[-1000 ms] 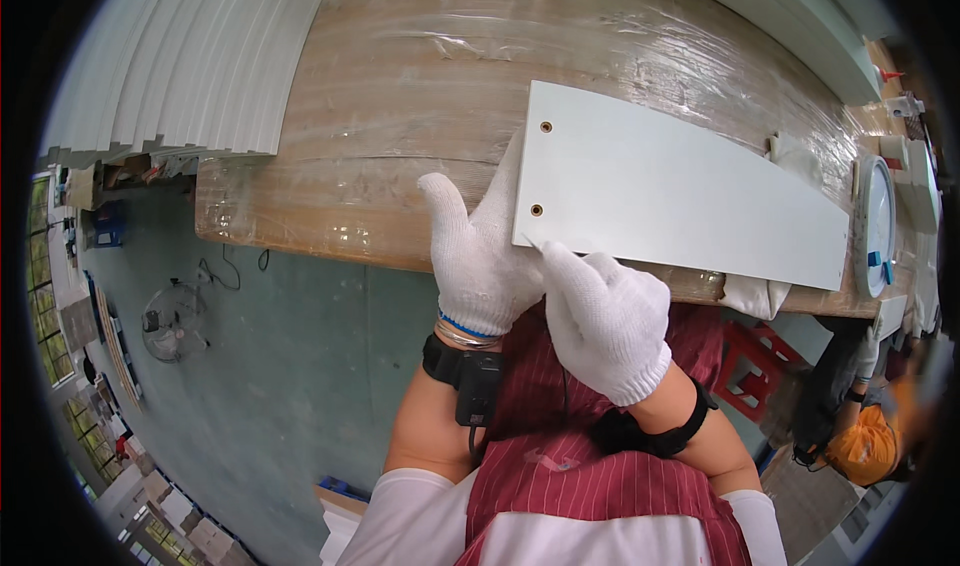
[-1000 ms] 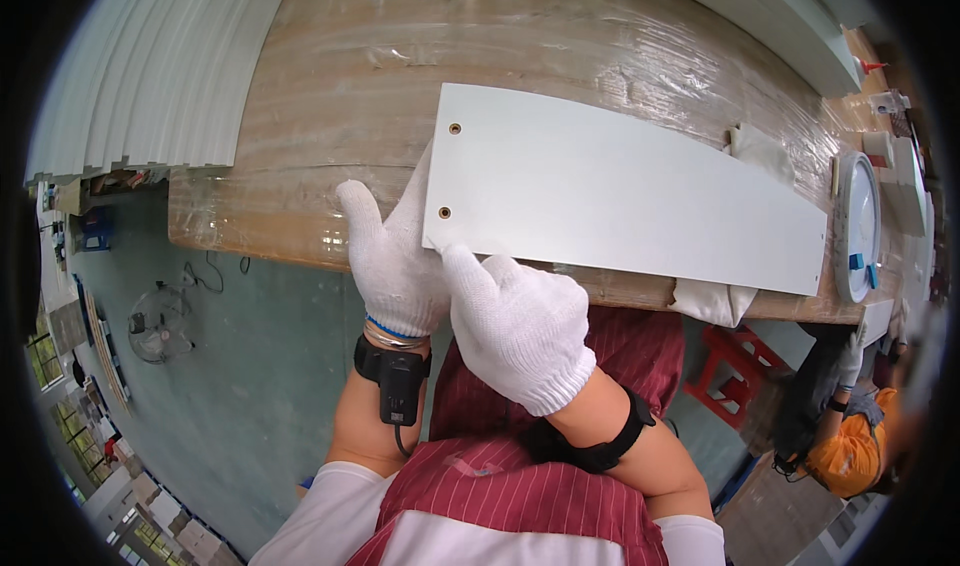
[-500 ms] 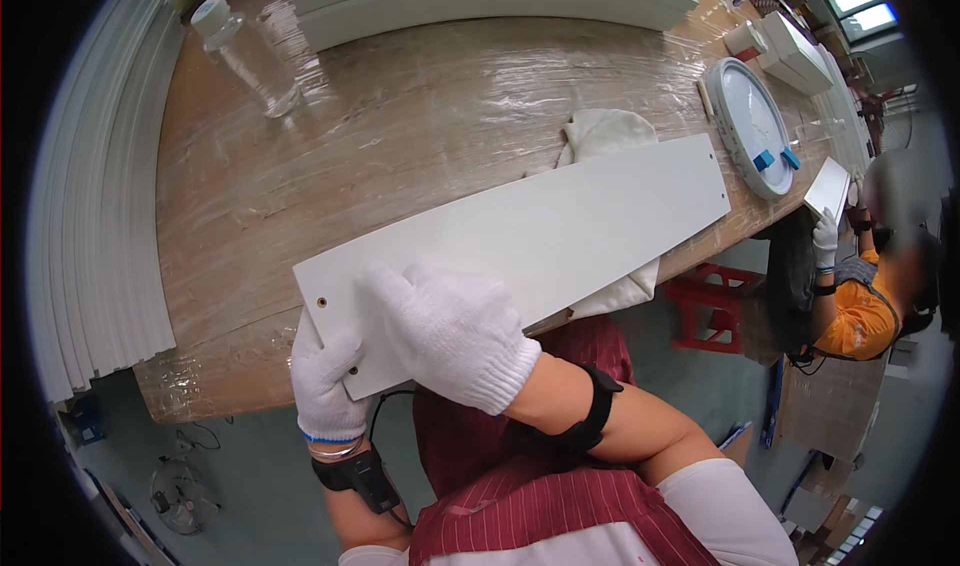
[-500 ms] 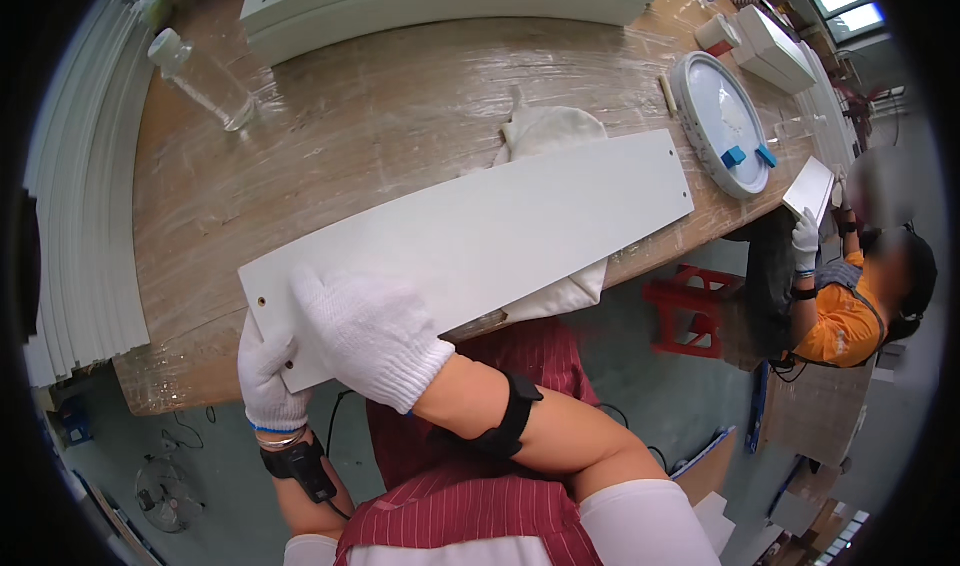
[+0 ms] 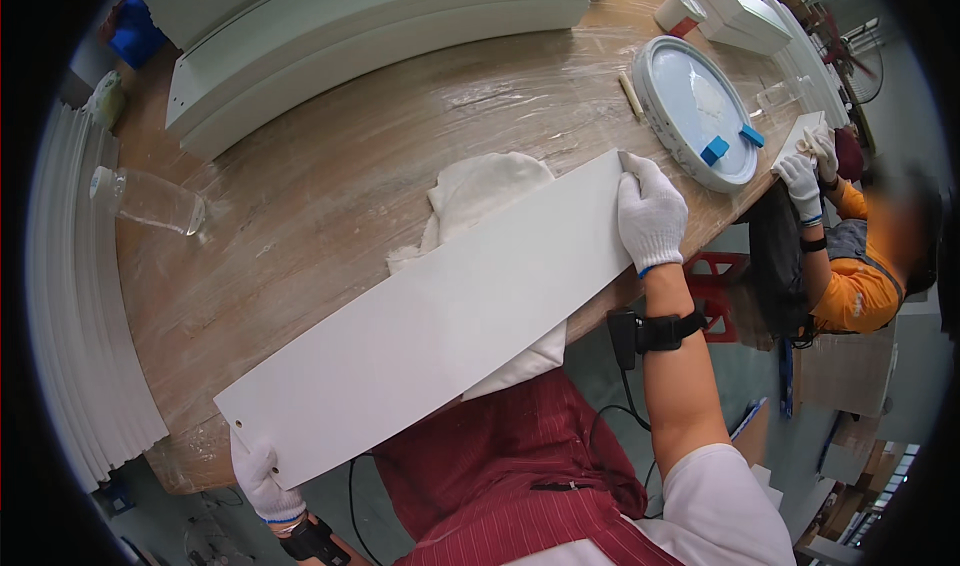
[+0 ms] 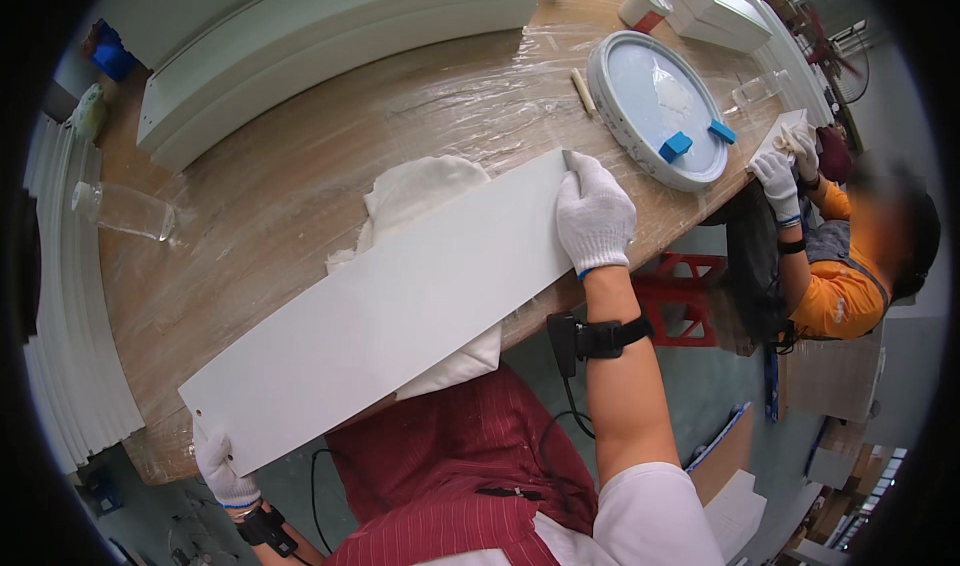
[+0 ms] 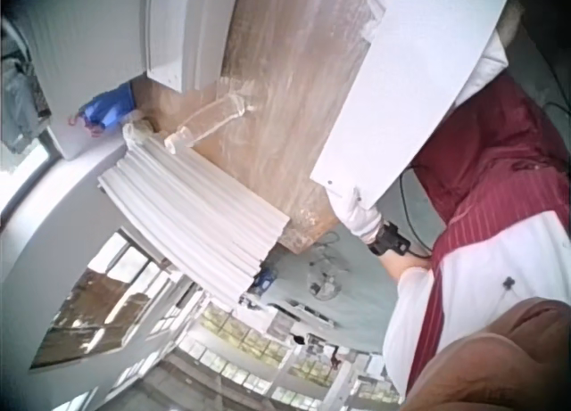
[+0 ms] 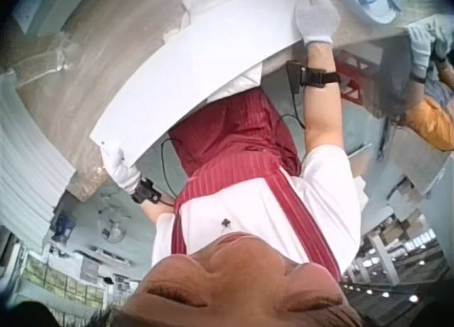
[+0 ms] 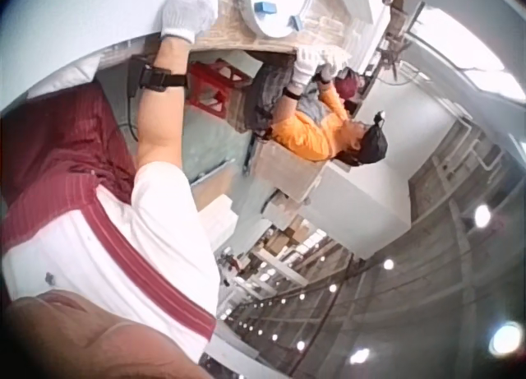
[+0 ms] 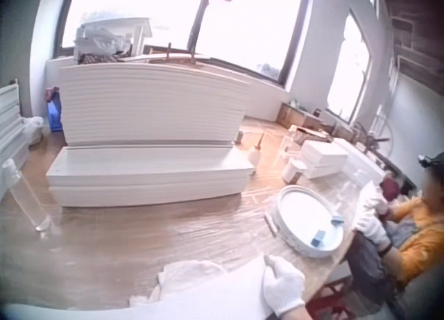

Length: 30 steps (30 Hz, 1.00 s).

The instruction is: Cleaning or applying a substance to white wooden furniture boards using a sponge and cloth.

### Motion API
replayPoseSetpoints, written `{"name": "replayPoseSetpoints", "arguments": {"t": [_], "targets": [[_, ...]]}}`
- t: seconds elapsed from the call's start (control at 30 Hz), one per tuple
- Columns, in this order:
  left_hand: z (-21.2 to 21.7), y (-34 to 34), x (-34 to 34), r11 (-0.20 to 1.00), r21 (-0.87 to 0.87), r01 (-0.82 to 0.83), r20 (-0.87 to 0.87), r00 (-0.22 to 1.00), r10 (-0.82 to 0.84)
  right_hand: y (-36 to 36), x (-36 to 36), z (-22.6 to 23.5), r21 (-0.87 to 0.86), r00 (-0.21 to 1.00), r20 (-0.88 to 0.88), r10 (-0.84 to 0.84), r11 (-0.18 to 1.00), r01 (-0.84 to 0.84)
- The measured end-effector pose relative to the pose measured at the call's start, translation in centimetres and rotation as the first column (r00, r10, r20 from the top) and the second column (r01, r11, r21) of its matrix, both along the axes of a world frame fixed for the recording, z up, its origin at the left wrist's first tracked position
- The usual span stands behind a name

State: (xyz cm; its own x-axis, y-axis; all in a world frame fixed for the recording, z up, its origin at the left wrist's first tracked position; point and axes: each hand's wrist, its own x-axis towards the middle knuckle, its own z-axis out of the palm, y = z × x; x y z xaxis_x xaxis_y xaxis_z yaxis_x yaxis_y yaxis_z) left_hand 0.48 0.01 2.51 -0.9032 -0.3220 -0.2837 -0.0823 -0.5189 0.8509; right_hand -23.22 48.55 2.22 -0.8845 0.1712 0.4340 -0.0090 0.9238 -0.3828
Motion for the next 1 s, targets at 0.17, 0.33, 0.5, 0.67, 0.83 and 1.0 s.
{"name": "replayPoseSetpoints", "arguments": {"t": [0.17,0.33,0.5,0.67,0.83,1.0], "targets": [[0.1,-1.0,0.2,0.999,-0.040,0.026,0.023,0.999,-0.025,8.9,1.7,-1.4,0.067,0.974,0.084,-0.213,0.976,0.207],[-0.1,-2.3,-0.2,0.990,-0.114,0.087,0.021,0.996,-0.085,8.8,0.8,0.9,-0.303,0.995,0.093,-0.046,0.950,0.072],[0.1,-3.0,0.2,0.989,-0.143,0.048,0.186,0.982,-0.021,9.3,0.3,2.8,-0.201,0.987,-0.137,-0.088,0.978,0.060],[0.6,-2.7,-0.4,0.993,-0.106,0.051,0.394,0.919,-0.005,13.8,-0.3,4.2,0.193,0.975,-0.158,-0.158,0.963,0.188],[0.3,-3.3,0.1,0.981,-0.189,0.047,0.396,0.918,0.032,15.9,-2.5,5.4,0.183,0.970,0.081,-0.228,0.960,0.211],[0.3,-3.1,-0.3,0.995,-0.101,-0.007,0.429,0.902,0.050,20.3,-6.0,4.6,0.061,0.936,0.064,-0.345,0.938,0.341]]}}
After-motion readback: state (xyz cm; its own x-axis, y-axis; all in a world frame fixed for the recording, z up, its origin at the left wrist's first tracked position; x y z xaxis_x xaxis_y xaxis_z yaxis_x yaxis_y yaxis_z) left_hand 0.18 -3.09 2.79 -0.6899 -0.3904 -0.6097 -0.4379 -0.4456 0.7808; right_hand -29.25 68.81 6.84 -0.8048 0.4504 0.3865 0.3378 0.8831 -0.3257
